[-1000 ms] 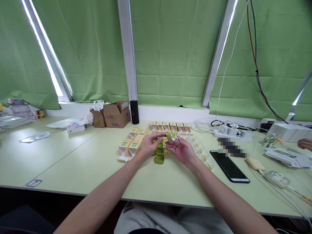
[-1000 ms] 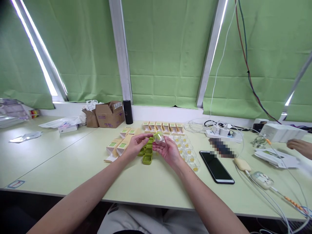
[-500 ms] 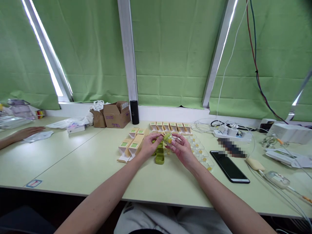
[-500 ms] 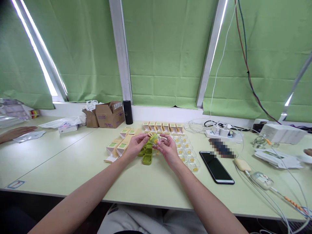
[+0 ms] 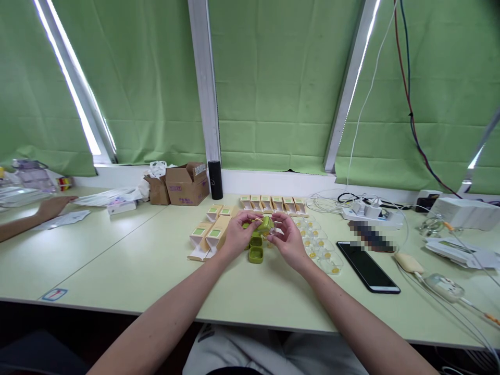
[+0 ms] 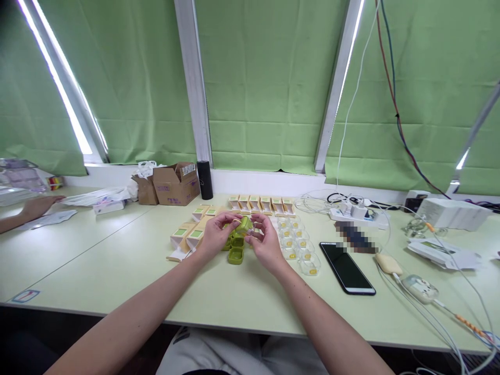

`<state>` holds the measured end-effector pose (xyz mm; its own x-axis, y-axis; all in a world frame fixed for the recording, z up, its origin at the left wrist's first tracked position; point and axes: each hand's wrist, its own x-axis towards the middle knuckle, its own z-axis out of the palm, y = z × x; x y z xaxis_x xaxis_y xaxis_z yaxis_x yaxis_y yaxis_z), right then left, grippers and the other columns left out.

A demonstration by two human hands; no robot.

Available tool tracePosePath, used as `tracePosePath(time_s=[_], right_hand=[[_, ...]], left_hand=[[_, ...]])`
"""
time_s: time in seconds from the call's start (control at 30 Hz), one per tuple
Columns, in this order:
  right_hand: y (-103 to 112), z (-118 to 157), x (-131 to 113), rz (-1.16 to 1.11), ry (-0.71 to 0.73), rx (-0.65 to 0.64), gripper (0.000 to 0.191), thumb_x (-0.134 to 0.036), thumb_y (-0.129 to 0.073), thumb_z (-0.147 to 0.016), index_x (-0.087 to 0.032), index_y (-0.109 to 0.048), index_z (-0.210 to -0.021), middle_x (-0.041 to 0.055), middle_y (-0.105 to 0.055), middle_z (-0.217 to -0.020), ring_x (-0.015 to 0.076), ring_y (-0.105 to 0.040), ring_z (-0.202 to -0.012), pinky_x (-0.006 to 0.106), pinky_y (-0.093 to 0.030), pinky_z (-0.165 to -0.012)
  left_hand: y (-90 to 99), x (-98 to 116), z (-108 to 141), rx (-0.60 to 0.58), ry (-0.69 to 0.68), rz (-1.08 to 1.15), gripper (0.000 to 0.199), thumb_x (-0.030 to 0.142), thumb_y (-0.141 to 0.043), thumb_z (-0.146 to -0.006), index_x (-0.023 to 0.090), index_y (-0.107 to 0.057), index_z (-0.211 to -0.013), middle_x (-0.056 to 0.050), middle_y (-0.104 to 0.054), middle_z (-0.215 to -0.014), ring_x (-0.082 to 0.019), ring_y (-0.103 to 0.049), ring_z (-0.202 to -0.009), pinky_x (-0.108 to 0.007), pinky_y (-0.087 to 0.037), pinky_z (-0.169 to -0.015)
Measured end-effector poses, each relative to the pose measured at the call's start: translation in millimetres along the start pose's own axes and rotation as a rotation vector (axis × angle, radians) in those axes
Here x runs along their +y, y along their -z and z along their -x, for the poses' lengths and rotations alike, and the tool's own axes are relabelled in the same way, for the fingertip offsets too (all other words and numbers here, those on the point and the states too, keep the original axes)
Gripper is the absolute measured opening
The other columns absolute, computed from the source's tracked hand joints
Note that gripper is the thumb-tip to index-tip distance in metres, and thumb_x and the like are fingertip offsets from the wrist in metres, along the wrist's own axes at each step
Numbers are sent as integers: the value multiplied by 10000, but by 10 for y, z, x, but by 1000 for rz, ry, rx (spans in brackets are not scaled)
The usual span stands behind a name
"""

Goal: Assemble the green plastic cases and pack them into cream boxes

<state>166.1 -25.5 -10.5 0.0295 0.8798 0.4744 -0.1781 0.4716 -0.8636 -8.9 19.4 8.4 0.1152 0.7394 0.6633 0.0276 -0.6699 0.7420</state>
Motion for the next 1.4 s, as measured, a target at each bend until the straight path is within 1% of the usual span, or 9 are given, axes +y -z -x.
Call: tracePosePath(time_s=[0.1, 0.27, 0.43, 0.6, 0.73, 0.87, 1.07, 1.23, 1.4], right_hand=[[-8, 34, -15, 73, 23, -33, 516, -231, -806, -753, -307, -594, -1217, 53, -621, -1296, 222, -634, -1140, 387, -599, -942], [5, 30, -48, 200, 69, 4, 505, -219, -807, -770, -305, -616, -1229, 51, -650, -1267, 234, -637, -1134, 416, -573, -983], [32, 0, -24, 219, 106, 40, 587, -193, -833, -735, -302, -616, -1270, 43, -686, -1163, 251, -629, -1177, 439, -544, -1029], [47, -7, -28, 211, 108, 41, 589, -209, -848, -741, -301, -615, -1274, 46, -701, -1163, 251, -646, -1159, 452, -532, -1048], [55, -12, -55, 196, 109, 37, 572, -205, -838, -751, -306, -613, -1267, 51, -704, -1202, 250, -648, -1187, 451, -531, -1058], [74, -12, -69, 187, 109, 16, 558, -204, -803, -774, -315, -600, -1281, 52, -698, -1251, 252, -629, -1247, 465, -510, -1106], [75, 12, -146, 226, 145, 13, 526, -200, -773, -787, -321, -621, -1275, 50, -678, -1281, 261, -606, -1274, 497, -460, -1182], [90, 38, -387, 290, 208, 7, 349, -211, -753, -824, -311, -690, -1152, 51, -695, -1232, 273, -624, -1194, 515, -447, -1181], [300, 145, -679, 454, 283, -14, 26, -280, -692, -930, -292, -707, -948, 80, -680, -1360, 321, -572, -1356, 553, -413, -1181]], left_hand=[[-18, 37, 33, -4, -33, -62, 136, 326, -733, -899, 207, -716, -834, -92, -766, -1041, -245, -709, -1041, -398, -549, -946], [-36, 111, 68, -57, -52, -110, 140, 309, -674, -938, 218, -645, -836, -95, -750, -1075, -249, -691, -1064, -387, -533, -914], [-29, 92, 74, -70, -61, -128, 141, 301, -627, -966, 222, -599, -852, -93, -737, -1087, -249, -687, -1089, -391, -524, -934], [-6, 42, 78, -67, -52, -119, 142, 321, -623, -976, 218, -596, -882, -101, -739, -1114, -252, -691, -1112, -401, -522, -965], [2, 61, 62, -31, -43, -76, 164, 352, -652, -965, 210, -625, -889, -109, -756, -1103, -254, -706, -1080, -404, -528, -957], [2, 81, 15, 39, 30, 73, 267, 453, -738, -905, 203, -645, -903, -111, -765, -1090, -250, -720, -1036, -379, -557, -904], [57, 7, -86, 212, 177, 249, 446, 554, -852, -766, 181, -636, -880, -63, -744, -913, -170, -669, -758, -304, -556, -689], [119, -50, -120, 298, 285, 368, 462, 525, -893, -727, 182, -621, -873, -10, -695, -830, -139, -644, -712, -284, -554, -664], [110, -65, -121, 314, 332, 412, 492, 524, -924, -688, 179, -614, -854, 1, -687, -808, -137, -649, -721, -274, -552, -651]])
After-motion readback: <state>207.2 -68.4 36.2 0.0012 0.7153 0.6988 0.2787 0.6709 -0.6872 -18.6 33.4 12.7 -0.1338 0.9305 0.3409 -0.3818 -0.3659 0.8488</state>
